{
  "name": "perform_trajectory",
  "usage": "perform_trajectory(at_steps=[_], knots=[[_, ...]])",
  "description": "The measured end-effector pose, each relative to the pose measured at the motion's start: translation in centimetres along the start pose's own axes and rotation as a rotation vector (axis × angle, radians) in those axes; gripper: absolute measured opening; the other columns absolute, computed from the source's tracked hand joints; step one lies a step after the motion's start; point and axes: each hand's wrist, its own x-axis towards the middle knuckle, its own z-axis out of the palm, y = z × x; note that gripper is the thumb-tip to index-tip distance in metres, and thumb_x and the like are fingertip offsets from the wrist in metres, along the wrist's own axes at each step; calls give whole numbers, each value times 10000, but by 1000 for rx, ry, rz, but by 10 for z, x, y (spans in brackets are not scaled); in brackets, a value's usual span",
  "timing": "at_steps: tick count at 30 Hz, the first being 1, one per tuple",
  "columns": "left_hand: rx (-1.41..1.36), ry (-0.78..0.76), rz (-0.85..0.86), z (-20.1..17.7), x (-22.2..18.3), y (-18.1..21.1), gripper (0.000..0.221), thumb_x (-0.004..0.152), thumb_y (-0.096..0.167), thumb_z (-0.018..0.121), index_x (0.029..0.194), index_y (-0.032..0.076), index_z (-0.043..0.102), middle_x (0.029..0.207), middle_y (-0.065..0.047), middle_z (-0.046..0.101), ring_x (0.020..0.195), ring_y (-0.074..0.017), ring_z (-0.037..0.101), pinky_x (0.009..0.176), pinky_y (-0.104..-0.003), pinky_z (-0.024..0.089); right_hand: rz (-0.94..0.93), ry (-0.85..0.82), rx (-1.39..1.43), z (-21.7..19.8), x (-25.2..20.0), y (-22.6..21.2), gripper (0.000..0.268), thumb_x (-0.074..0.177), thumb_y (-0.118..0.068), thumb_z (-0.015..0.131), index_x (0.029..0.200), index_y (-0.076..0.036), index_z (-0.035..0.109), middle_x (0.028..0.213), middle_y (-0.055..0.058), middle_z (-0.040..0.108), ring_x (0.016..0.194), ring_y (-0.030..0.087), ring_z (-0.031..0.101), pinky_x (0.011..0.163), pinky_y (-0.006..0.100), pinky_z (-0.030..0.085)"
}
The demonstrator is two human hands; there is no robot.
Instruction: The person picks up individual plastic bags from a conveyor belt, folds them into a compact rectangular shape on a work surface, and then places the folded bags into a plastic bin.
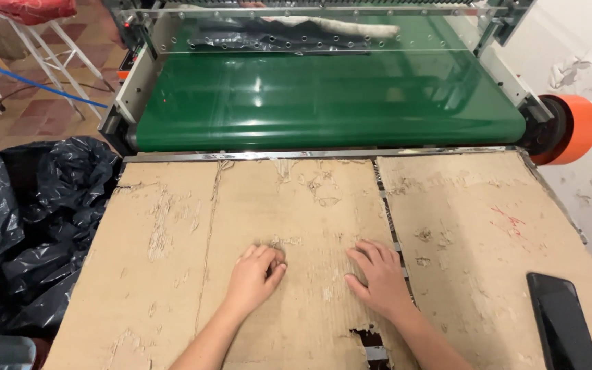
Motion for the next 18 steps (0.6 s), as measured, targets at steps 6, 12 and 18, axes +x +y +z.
perform_trajectory(at_steps=[6, 12, 18], knots=[[-5, -3, 7, -1, 0, 1, 67, 886, 262, 635, 884, 196, 646, 779, 62, 582, 814, -194, 537, 803, -373, 473, -3, -3, -1, -1, 0, -1, 475, 870, -390, 619, 1293, -174, 623, 1330, 42, 585, 1303, 273, 464, 1065, 498, 349], [0, -12, -6, 0, 0, 0, 73, 890, 275, 626, 902, 205, 643, 804, 68, 585, 841, -193, 535, 729, -378, 464, -21, 11, -11, -1, 0, 1, 462, 874, -393, 627, 1281, -176, 626, 1317, 41, 591, 1294, 275, 475, 1047, 502, 362], [2, -3, 12, -1, -1, 1, 71, 889, 271, 624, 903, 204, 640, 799, 67, 584, 826, -199, 532, 720, -383, 465, -29, 17, -18, -3, 0, -1, 467, 877, -387, 636, 1290, -167, 620, 1324, 46, 586, 1288, 280, 477, 1054, 502, 364]])
